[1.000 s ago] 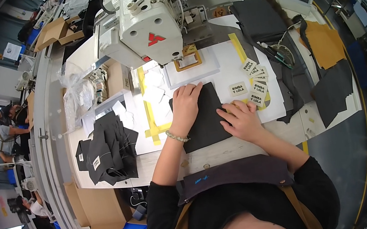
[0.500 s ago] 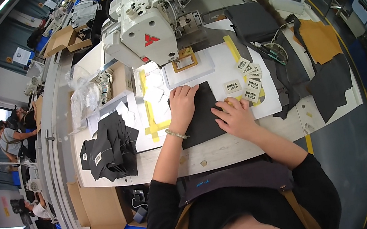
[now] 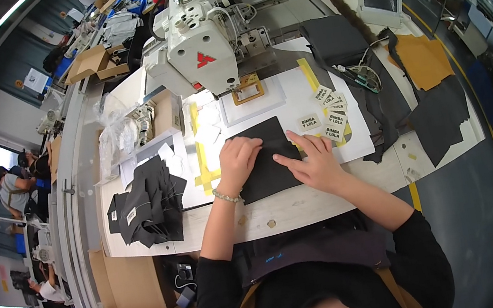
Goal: Attaching identification labels to leather or fabric material pieces using an industrial sewing machine.
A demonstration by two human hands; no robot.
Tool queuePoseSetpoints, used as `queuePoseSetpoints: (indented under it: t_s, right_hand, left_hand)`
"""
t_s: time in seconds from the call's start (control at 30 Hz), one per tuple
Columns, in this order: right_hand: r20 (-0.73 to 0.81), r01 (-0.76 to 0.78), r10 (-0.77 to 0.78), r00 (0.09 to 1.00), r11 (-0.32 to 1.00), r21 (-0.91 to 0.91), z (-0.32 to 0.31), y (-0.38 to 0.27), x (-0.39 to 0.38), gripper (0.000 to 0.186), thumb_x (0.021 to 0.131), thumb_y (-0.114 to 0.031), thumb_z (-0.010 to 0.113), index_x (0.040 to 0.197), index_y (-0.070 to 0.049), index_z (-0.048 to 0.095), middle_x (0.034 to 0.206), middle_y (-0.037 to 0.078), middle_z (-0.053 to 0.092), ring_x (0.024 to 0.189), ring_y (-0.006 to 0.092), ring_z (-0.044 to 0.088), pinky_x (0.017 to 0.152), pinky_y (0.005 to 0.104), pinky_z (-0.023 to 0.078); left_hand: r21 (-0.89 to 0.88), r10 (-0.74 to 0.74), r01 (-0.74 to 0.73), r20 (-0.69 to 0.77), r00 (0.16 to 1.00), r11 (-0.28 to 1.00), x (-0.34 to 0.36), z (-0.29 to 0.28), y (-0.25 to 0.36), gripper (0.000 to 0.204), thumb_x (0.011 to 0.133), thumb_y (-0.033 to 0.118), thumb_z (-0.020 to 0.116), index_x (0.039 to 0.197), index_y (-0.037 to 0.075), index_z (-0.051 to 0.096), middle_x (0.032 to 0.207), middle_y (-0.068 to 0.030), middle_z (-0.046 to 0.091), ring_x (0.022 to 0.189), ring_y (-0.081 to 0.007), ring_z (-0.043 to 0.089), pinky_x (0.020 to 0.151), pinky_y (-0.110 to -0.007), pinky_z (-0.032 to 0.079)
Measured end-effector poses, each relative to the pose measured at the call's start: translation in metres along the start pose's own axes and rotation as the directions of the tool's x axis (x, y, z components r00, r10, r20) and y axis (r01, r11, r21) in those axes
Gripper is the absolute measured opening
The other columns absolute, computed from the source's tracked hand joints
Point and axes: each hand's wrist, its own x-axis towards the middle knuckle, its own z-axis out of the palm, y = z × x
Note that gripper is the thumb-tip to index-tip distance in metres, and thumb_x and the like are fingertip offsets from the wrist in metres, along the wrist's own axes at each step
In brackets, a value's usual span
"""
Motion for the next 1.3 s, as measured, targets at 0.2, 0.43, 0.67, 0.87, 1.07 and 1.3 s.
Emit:
queuePoseSetpoints:
  t_s: [0.2, 0.43, 0.67, 0.87, 1.07, 1.3]
  right_hand:
    - [0.158, 0.067, -0.082, 0.984, 0.993, 0.101, -0.002, 0.013, 0.006, 0.042, 0.081, -0.019, 0.069, 0.122, -0.025, 0.067, 0.138, 0.005, 0.052, 0.110, 0.0219, 0.050, 0.090, 0.0359, 0.035]
    - [0.389, 0.153, -0.232, 0.892, 0.963, 0.221, 0.000, 0.034, 0.026, 0.051, 0.080, -0.007, 0.065, 0.130, -0.018, 0.061, 0.117, 0.002, 0.064, 0.088, 0.0166, 0.060, 0.080, 0.0309, 0.039]
    - [0.570, -0.382, 0.031, 0.821, 0.772, 0.508, -0.032, 0.041, 0.057, 0.056, 0.088, -0.001, 0.056, 0.142, -0.017, 0.050, 0.090, 0.014, 0.060, 0.078, 0.0276, 0.058, 0.075, 0.0357, 0.046]
    - [0.798, -0.608, 0.039, 0.601, 0.670, 0.425, -0.043, 0.054, 0.074, 0.065, 0.090, -0.005, 0.060, 0.149, -0.021, 0.039, 0.090, 0.013, 0.058, 0.074, 0.0216, 0.053, 0.074, 0.0312, 0.045]
    - [0.667, -0.705, 0.282, 0.690, 0.470, 0.531, -0.041, 0.074, 0.084, 0.068, 0.088, -0.001, 0.061, 0.150, -0.008, 0.035, 0.118, 0.008, 0.059, 0.084, 0.0079, 0.050, 0.077, 0.0243, 0.046]
    - [0.607, -0.658, 0.620, 0.496, -0.188, 0.729, -0.027, 0.143, 0.077, 0.069, 0.092, 0.008, 0.052, 0.153, -0.003, 0.023, 0.143, 0.010, 0.045, 0.117, 0.0172, 0.054, 0.091, 0.0335, 0.050]
  left_hand:
    - [0.066, 0.183, -0.179, -0.046, 0.982, 0.982, 0.005, -0.021, 0.016, 0.020, 0.073, 0.017, 0.080, 0.085, 0.010, 0.065, 0.064, 0.0006, 0.058, 0.053, -0.0151, 0.053, 0.047, -0.028, 0.037]
    - [-0.060, 0.164, -0.168, -0.067, 0.984, 0.984, 0.019, -0.014, -0.005, 0.029, 0.074, 0.034, 0.080, 0.077, 0.010, 0.065, 0.057, -0.0004, 0.060, 0.047, -0.0164, 0.056, 0.046, -0.028, 0.040]
    - [-0.257, -0.172, 0.261, 0.323, 0.931, 0.931, 0.024, -0.026, -0.030, 0.010, 0.079, 0.012, 0.075, 0.087, 0.006, 0.073, 0.077, -0.0071, 0.069, 0.065, -0.0228, 0.065, 0.059, -0.030, 0.052]
    - [-0.280, -0.427, 0.513, 0.314, 0.848, 0.812, 0.015, -0.029, -0.038, 0.011, 0.078, 0.002, 0.073, 0.089, 0.004, 0.072, 0.078, -0.0089, 0.069, 0.068, -0.0229, 0.065, 0.064, -0.031, 0.052]
    - [-0.087, -0.247, 0.242, -0.060, 0.967, 0.966, 0.035, -0.019, -0.029, 0.037, 0.073, 0.005, 0.078, 0.109, 0.006, 0.067, 0.099, -0.0073, 0.065, 0.090, -0.0264, 0.061, 0.079, -0.036, 0.049]
    - [-0.167, -0.020, 0.074, 0.304, 0.952, 0.983, 0.053, 0.023, -0.012, 0.059, 0.077, 0.024, 0.078, 0.129, 0.008, 0.055, 0.123, -0.0110, 0.059, 0.110, -0.0290, 0.057, 0.092, -0.038, 0.046]
